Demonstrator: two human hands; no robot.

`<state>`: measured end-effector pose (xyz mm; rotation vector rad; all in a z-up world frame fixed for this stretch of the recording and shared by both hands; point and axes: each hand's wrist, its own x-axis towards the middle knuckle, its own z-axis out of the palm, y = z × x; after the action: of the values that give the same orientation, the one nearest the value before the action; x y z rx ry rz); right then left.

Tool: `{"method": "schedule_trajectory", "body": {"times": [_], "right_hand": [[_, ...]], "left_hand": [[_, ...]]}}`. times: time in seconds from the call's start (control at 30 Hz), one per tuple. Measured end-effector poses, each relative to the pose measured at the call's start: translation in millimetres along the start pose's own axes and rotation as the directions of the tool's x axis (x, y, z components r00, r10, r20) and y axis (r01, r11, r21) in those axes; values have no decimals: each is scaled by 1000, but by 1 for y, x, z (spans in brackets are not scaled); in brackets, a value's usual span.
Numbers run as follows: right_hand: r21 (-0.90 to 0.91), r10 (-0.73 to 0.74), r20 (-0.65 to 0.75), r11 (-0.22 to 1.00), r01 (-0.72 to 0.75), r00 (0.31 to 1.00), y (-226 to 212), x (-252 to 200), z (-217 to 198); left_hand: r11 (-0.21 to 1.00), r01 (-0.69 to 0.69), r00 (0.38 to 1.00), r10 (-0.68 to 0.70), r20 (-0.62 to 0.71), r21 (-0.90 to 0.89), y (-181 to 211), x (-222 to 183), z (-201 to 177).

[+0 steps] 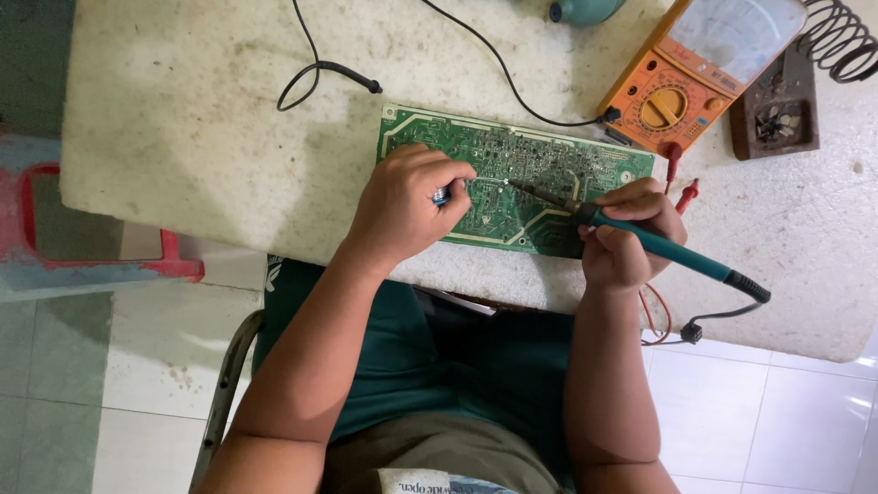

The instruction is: Removing solder from a printed circuit board using a soldering iron and a manual desoldering pump.

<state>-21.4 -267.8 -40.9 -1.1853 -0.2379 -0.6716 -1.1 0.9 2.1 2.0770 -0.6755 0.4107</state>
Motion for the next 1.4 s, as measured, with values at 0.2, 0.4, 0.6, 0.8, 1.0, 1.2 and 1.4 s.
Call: {"method": "schedule_trajectory", "body": {"times": [0.2, 0.4, 0.6, 0.8, 1.0, 1.2, 1.4], "right_hand": [[-5, -4, -3, 1000, 4, 1000, 1, 0, -4], [-28, -7, -13, 1000, 7, 1000, -2, 1, 4], [-28, -6, -25, 1000, 5, 1000, -3, 0, 6], [89, 8, -59, 996, -2, 998, -3, 0, 11], [115, 6, -57, 993, 1, 998, -2, 0, 10], [128, -19, -43, 991, 24, 999, 0, -1, 5], [149, -3, -22, 989, 6, 1000, 0, 0, 5]], "left_hand": [[1000, 8, 1000, -8, 11, -13, 0, 1, -1], [1000, 0, 1000, 1, 8, -18, -1, 1, 0], [1000, -10, 1000, 10, -10, -11, -2, 1, 1], [999, -2, 1000, 1, -3, -43, -1, 2, -1], [994, 10, 999, -13, -34, -109, 0, 1, -4], [987, -102, 985, 82, -150, -128, -8, -9, 0], [991, -126, 982, 120, -144, -37, -13, -9, 3]]}}
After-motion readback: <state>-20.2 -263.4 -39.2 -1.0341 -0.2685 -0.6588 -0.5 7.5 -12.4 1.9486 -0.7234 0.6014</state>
